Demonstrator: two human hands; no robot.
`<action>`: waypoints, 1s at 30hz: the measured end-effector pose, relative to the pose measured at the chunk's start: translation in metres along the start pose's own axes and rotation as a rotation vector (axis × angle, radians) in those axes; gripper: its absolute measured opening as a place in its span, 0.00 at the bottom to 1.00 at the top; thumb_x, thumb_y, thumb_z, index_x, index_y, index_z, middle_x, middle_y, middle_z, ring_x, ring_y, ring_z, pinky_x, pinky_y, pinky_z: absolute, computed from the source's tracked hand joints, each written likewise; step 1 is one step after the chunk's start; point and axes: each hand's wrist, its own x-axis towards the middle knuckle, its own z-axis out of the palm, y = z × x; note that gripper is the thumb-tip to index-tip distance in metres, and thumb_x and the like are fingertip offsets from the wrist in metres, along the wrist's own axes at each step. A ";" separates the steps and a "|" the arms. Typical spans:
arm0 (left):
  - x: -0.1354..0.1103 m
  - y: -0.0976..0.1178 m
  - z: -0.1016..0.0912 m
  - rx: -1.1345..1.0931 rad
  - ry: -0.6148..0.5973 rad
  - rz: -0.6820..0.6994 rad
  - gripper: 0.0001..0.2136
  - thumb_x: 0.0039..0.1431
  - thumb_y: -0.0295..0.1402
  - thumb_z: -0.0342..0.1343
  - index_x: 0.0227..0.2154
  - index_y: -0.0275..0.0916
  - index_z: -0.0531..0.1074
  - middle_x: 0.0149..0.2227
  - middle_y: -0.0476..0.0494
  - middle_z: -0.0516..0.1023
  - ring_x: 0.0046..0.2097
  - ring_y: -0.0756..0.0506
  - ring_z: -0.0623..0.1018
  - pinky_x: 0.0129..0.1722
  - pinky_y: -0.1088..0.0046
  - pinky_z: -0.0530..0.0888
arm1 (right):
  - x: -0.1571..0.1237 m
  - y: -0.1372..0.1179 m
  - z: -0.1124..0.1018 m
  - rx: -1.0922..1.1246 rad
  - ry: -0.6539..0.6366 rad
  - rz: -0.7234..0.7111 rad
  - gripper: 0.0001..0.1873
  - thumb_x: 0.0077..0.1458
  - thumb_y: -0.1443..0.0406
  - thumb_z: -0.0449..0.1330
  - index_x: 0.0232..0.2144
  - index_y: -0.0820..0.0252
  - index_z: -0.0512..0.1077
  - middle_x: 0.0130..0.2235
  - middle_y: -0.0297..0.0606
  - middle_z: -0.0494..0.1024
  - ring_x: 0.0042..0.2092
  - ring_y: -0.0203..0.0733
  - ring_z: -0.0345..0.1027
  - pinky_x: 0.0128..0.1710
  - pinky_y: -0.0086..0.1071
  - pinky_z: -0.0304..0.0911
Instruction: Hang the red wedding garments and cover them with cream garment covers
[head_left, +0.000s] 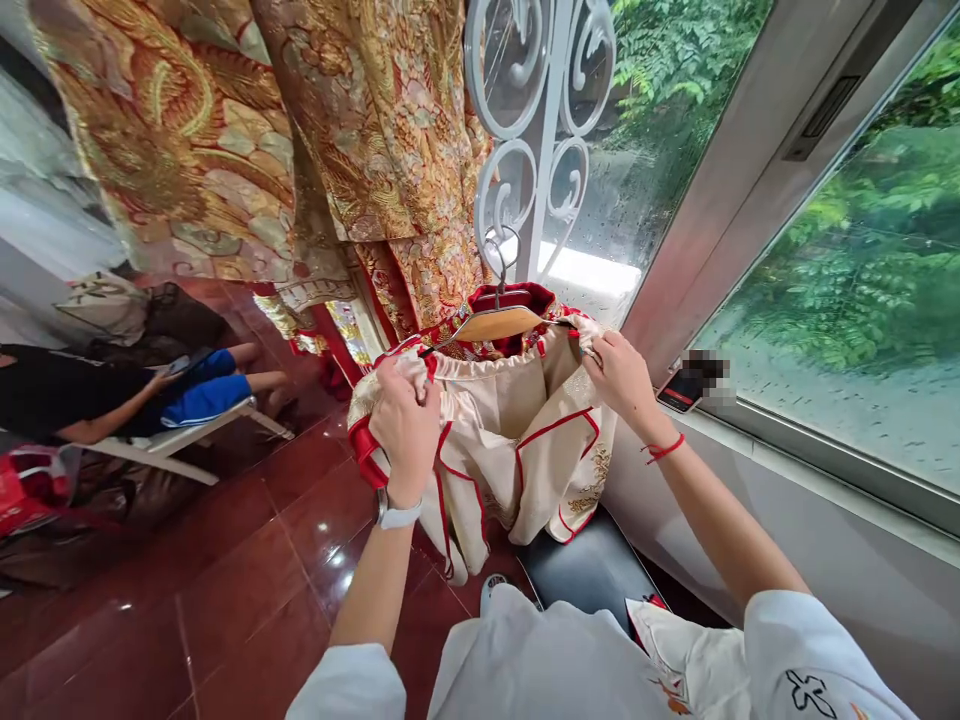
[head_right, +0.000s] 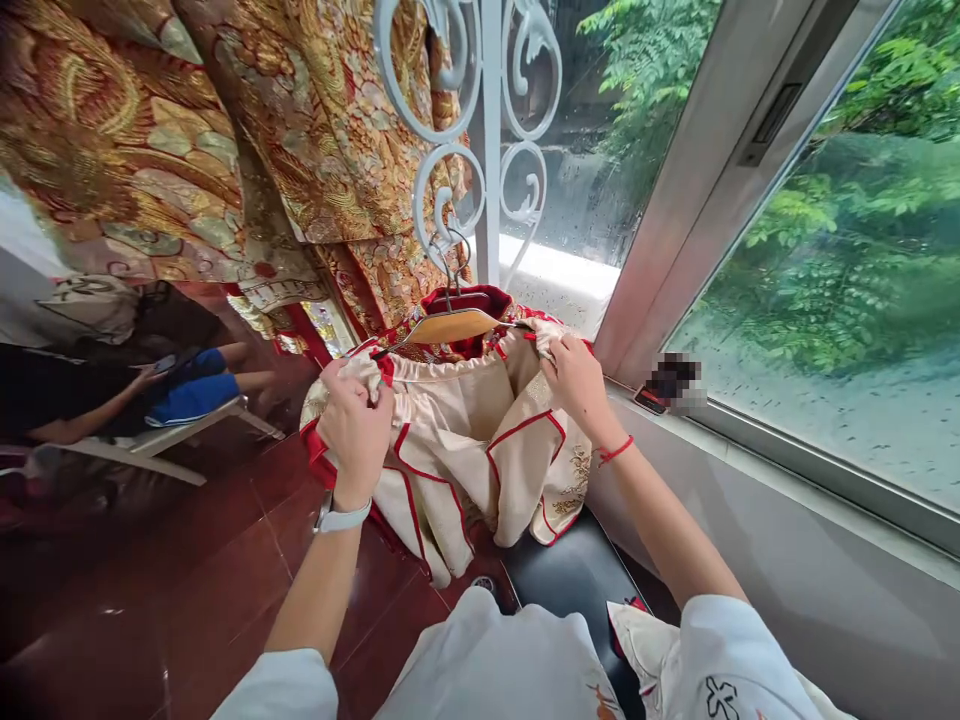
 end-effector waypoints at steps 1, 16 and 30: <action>0.005 0.001 -0.002 -0.032 -0.038 0.014 0.21 0.60 0.32 0.51 0.56 0.34 0.62 0.29 0.45 0.75 0.33 0.39 0.76 0.36 0.67 0.67 | 0.003 0.001 0.000 0.066 0.002 -0.015 0.13 0.58 0.67 0.50 0.22 0.55 0.55 0.30 0.40 0.68 0.33 0.42 0.60 0.31 0.34 0.51; 0.031 0.062 -0.026 -0.050 -0.060 0.264 0.14 0.64 0.22 0.44 0.30 0.39 0.73 0.30 0.45 0.75 0.32 0.45 0.74 0.32 0.70 0.60 | 0.008 -0.030 0.008 0.505 0.189 -0.146 0.16 0.57 0.68 0.48 0.23 0.53 0.44 0.23 0.31 0.56 0.26 0.39 0.49 0.30 0.35 0.45; 0.013 0.013 0.026 -0.164 -0.098 0.289 0.15 0.68 0.25 0.42 0.47 0.38 0.73 0.41 0.40 0.74 0.41 0.43 0.77 0.41 0.69 0.70 | -0.018 -0.054 0.034 0.272 0.037 -0.042 0.04 0.60 0.66 0.50 0.31 0.56 0.62 0.37 0.44 0.69 0.41 0.48 0.62 0.42 0.40 0.61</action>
